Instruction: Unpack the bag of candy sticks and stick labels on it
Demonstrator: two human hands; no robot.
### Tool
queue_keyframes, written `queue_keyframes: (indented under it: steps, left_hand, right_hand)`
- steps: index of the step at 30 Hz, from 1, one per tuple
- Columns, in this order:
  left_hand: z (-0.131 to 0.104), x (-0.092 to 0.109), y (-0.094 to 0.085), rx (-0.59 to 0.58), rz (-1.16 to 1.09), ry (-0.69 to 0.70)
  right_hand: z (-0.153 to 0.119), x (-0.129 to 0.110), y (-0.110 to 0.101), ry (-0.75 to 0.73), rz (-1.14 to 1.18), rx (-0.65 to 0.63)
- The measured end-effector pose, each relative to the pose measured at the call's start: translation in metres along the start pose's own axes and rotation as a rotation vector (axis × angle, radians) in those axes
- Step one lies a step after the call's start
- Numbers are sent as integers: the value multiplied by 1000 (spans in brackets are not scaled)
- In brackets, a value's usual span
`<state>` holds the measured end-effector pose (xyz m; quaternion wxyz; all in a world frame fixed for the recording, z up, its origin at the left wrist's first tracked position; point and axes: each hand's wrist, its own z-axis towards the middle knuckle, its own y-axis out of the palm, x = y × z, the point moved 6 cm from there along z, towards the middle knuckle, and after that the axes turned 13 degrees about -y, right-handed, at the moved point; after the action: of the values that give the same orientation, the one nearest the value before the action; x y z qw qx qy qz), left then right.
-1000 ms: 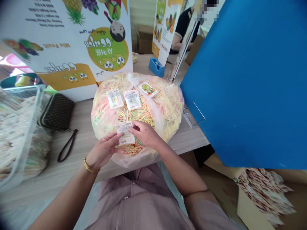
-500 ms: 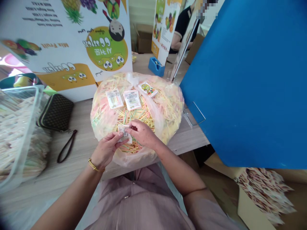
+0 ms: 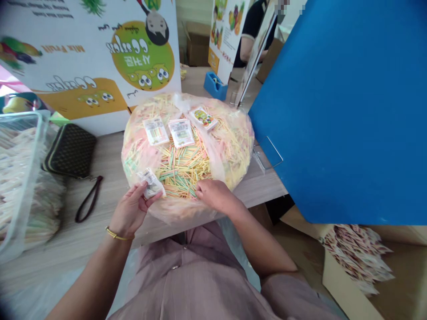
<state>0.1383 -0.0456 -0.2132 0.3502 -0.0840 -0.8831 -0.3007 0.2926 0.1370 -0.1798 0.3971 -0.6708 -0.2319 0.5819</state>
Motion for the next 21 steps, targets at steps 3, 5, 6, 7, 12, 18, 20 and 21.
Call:
queue_keyframes:
  steps: [3, 5, 6, 7, 12, 18, 20, 21]
  left_hand:
    - [-5, -4, 0, -4, 75, 30]
    - [-8, -6, 2, -13, 148, 43]
    - [-9, -6, 2, -16, 178, 46]
    - [-9, -7, 3, -18, 199, 47]
    - [-7, -6, 2, -12, 200, 57]
    - [-8, -4, 5, -35, 205, 59]
    - [-8, 0, 9, -57, 192, 86]
    - [-8, 1, 10, -65, 190, 97]
  right_hand:
    - [-9, -1, 11, 35, -72, -8]
    - [-7, -7, 17, 24, -144, 30]
    - [-5, -11, 21, 13, -186, 41]
    - [-1, -16, 26, 4, -227, 46]
    - [23, -22, 46, 37, -331, 17]
    - [28, -13, 33, -90, -292, -48]
    - [27, -10, 21, -120, -281, 2]
    - [26, -8, 16, -122, -268, 36]
